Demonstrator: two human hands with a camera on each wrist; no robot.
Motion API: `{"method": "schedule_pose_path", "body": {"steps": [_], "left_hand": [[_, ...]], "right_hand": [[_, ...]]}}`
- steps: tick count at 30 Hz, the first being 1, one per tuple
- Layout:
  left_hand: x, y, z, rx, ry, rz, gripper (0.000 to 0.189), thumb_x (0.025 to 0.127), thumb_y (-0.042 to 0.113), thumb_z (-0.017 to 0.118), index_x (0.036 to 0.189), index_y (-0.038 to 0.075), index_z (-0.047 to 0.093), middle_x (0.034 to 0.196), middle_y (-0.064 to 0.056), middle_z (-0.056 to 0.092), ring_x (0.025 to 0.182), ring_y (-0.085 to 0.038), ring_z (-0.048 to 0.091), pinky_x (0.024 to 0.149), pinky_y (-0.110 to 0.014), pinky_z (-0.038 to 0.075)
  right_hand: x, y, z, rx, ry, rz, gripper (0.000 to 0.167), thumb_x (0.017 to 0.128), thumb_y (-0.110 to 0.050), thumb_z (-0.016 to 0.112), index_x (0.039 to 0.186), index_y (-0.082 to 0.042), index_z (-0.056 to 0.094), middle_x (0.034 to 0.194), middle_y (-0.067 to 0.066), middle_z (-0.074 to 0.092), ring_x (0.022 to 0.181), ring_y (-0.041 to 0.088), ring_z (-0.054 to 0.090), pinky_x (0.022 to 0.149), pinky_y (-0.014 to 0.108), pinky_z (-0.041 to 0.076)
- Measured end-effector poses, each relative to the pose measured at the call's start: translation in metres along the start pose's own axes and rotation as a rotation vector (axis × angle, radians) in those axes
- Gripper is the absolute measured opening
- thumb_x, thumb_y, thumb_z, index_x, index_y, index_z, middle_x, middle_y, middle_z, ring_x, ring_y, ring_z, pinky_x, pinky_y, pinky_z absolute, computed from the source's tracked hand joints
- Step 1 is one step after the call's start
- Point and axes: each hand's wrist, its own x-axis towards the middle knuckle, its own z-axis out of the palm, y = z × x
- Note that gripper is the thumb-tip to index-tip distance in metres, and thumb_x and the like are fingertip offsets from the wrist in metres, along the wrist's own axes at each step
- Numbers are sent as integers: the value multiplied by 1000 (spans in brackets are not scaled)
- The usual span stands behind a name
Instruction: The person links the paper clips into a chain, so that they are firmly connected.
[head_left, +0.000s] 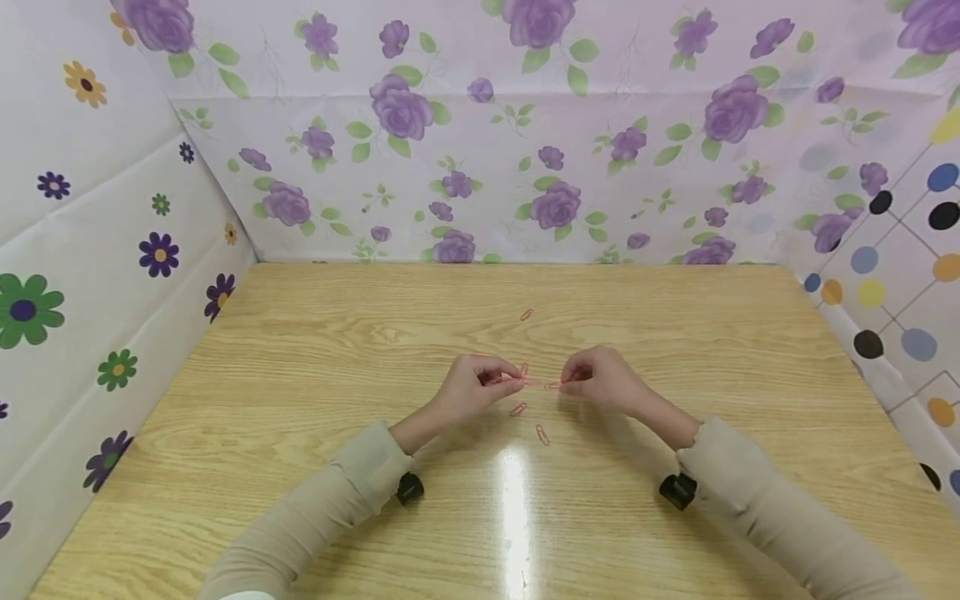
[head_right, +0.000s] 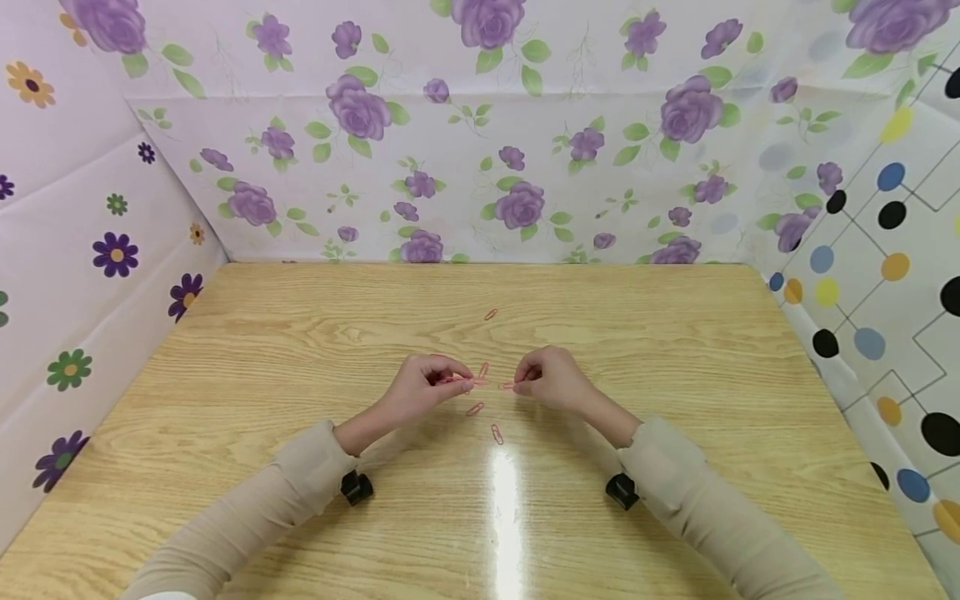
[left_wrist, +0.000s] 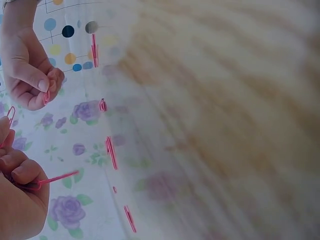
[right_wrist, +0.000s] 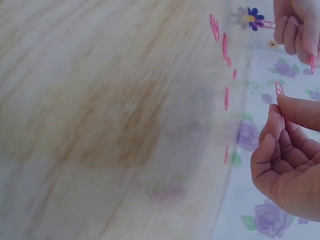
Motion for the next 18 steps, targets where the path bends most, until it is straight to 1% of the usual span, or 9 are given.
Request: {"method": "schedule_pose_path", "body": {"steps": [11,14,18], "left_hand": [[2,2,0,-34,-17,-24,13,82,1,66,91,-8,68,52,0,43,46,-4,29,45,-18,25],[2,2,0,-38,-18,-29,13,82,1,66,91,-8,68,52,-1,44,46,-4,29,45,-18,25],[2,1,1,-45,-16,-22,14,81,0,66,91,-10,67,51,-1,43,46,-4,28,45,-17,24]], "right_hand": [[-5,-7,-1,24,38,-15,7,78,-4,70,74,-6,64,66,-1,59,57,12,49,52,24,41],[-7,-9,0,30,61,-28,7,78,-3,70,75,-5,64,67,-1,59,58,12,49,52,24,41],[-9,-12,3,11,114,-60,8,78,-3,70,74,-6,64,67,-1,59,58,11,49,53,24,42]]}}
